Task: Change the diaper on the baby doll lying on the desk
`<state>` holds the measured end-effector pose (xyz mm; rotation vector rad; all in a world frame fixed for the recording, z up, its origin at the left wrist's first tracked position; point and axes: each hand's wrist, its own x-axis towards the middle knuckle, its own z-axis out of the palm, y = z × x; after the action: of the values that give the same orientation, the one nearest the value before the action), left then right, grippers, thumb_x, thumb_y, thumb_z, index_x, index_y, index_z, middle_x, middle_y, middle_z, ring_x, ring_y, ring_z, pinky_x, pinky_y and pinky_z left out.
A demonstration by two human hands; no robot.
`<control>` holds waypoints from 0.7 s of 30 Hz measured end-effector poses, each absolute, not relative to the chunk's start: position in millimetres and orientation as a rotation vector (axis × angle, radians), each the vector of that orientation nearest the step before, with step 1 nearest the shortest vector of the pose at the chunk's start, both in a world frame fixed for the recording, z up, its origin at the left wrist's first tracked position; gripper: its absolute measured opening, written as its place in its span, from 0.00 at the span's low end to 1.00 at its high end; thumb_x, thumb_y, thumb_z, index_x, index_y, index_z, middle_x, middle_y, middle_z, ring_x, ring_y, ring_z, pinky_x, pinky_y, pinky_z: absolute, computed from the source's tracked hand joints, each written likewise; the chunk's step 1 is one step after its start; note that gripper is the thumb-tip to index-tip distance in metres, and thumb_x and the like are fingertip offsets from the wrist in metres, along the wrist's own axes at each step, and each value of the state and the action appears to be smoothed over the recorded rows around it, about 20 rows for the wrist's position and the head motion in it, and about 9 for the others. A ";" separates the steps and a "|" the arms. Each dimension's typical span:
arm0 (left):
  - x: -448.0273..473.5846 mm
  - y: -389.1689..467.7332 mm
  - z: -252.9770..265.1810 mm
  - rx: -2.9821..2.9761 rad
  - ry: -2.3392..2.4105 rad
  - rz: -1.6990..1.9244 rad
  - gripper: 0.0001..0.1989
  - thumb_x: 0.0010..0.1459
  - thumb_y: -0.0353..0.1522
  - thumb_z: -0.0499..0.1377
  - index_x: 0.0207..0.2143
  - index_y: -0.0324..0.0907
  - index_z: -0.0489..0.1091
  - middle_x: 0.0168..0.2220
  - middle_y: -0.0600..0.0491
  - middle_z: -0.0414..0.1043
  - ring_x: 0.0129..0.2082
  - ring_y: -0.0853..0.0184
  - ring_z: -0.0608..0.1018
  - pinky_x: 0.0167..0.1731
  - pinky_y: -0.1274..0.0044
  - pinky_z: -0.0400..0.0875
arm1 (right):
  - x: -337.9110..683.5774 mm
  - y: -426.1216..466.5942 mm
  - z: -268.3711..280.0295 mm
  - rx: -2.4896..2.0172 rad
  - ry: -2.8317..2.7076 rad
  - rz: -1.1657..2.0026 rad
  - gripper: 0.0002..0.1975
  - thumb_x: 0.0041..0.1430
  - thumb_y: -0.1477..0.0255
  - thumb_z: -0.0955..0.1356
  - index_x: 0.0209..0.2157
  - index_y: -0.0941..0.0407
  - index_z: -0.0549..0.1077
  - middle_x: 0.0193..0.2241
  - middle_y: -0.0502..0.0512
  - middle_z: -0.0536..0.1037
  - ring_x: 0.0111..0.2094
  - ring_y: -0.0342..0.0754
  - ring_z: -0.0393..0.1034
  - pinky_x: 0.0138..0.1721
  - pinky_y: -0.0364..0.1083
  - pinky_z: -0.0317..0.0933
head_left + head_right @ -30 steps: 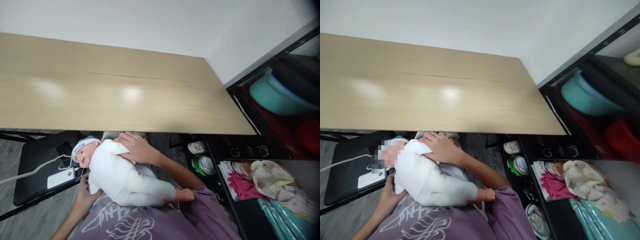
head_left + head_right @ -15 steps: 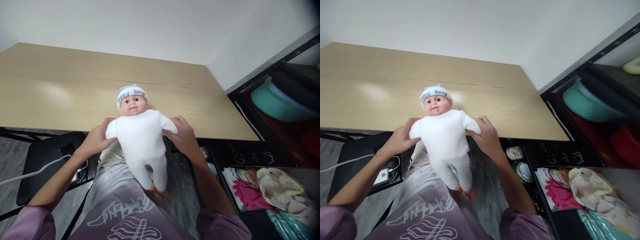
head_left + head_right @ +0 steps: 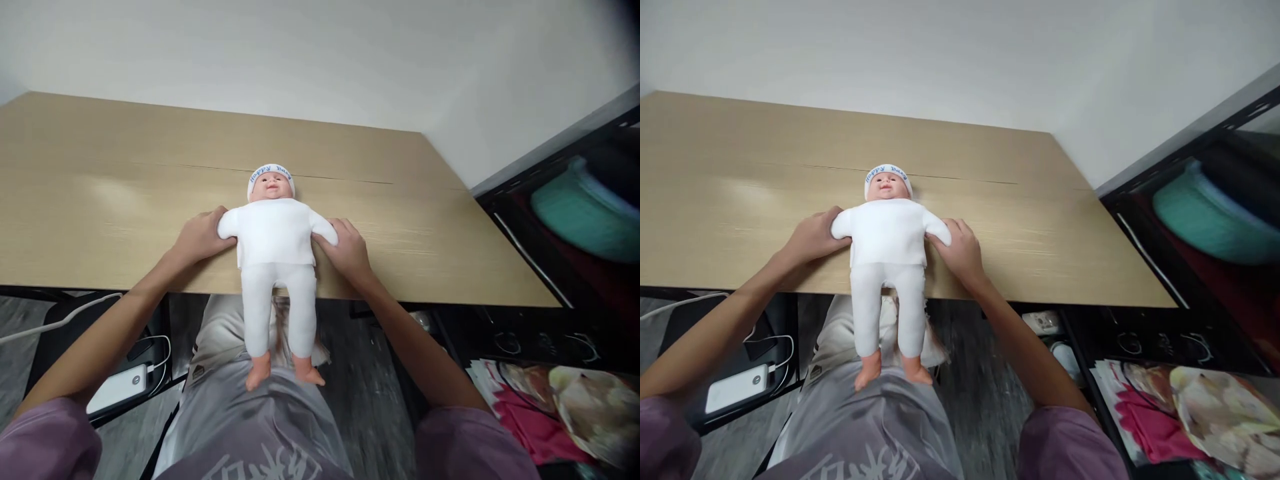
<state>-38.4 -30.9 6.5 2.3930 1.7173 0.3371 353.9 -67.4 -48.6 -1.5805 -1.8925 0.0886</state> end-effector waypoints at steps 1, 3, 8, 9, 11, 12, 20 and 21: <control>-38.9 -19.5 4.5 2.410 1.726 0.337 0.27 0.63 0.51 0.64 0.55 0.43 0.74 0.50 0.38 0.86 0.50 0.40 0.86 0.41 0.66 0.71 | 353.6 -56.7 -50.6 -1.571 -1.901 0.091 0.27 0.79 0.44 0.66 0.56 0.52 0.81 0.51 0.65 0.86 0.52 0.67 0.79 0.54 0.61 0.74; -40.0 5.4 1.1 2.434 1.729 0.336 0.26 0.63 0.52 0.64 0.54 0.44 0.74 0.51 0.38 0.86 0.51 0.40 0.86 0.41 0.67 0.71 | 353.5 -33.3 -54.8 -1.550 -1.914 0.096 0.28 0.79 0.43 0.65 0.56 0.52 0.81 0.51 0.64 0.86 0.52 0.66 0.80 0.54 0.60 0.74; -43.7 73.6 -2.0 2.415 1.719 0.379 0.31 0.64 0.57 0.64 0.57 0.45 0.75 0.54 0.41 0.86 0.53 0.42 0.85 0.42 0.67 0.70 | 354.0 31.0 -63.4 -1.544 -1.928 0.027 0.33 0.79 0.39 0.63 0.55 0.52 0.82 0.49 0.65 0.87 0.50 0.66 0.80 0.53 0.59 0.73; -44.1 87.9 -2.3 2.420 1.709 0.385 0.31 0.64 0.57 0.64 0.58 0.45 0.75 0.55 0.41 0.86 0.53 0.42 0.85 0.43 0.67 0.70 | 354.0 44.7 -64.5 -1.540 -1.932 0.012 0.33 0.79 0.39 0.63 0.55 0.53 0.82 0.49 0.65 0.87 0.50 0.66 0.80 0.54 0.60 0.73; -43.3 116.6 -3.9 2.457 1.689 0.382 0.32 0.64 0.55 0.64 0.60 0.44 0.75 0.54 0.41 0.85 0.53 0.44 0.84 0.46 0.67 0.70 | 353.7 72.6 -65.8 -1.521 -1.937 -0.004 0.35 0.79 0.38 0.62 0.57 0.54 0.82 0.51 0.66 0.87 0.52 0.67 0.80 0.55 0.60 0.73; -41.7 130.2 -5.3 2.487 1.695 0.382 0.32 0.64 0.54 0.64 0.60 0.42 0.76 0.54 0.40 0.85 0.53 0.44 0.83 0.49 0.66 0.70 | 353.6 86.4 -66.1 -1.512 -1.936 -0.005 0.35 0.79 0.38 0.62 0.58 0.54 0.82 0.51 0.66 0.87 0.52 0.67 0.80 0.56 0.61 0.73; -41.4 169.9 -23.2 2.587 1.800 0.620 0.39 0.70 0.59 0.60 0.68 0.38 0.73 0.63 0.33 0.78 0.63 0.39 0.74 0.66 0.54 0.61 | 368.5 134.4 -67.9 -1.441 -1.936 -0.011 0.40 0.75 0.36 0.64 0.64 0.57 0.77 0.57 0.71 0.85 0.56 0.70 0.78 0.61 0.66 0.72; -49.0 166.5 -24.5 2.580 1.761 0.639 0.41 0.71 0.61 0.59 0.70 0.39 0.72 0.65 0.33 0.78 0.64 0.39 0.74 0.68 0.54 0.60 | 373.2 131.3 -68.0 -1.409 -1.967 -0.011 0.40 0.76 0.37 0.65 0.65 0.57 0.76 0.59 0.72 0.85 0.57 0.70 0.78 0.62 0.66 0.71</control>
<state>-49.0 166.5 -24.5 2.5796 1.7610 0.6387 373.2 131.3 -68.0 -1.4087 -1.9670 -0.0113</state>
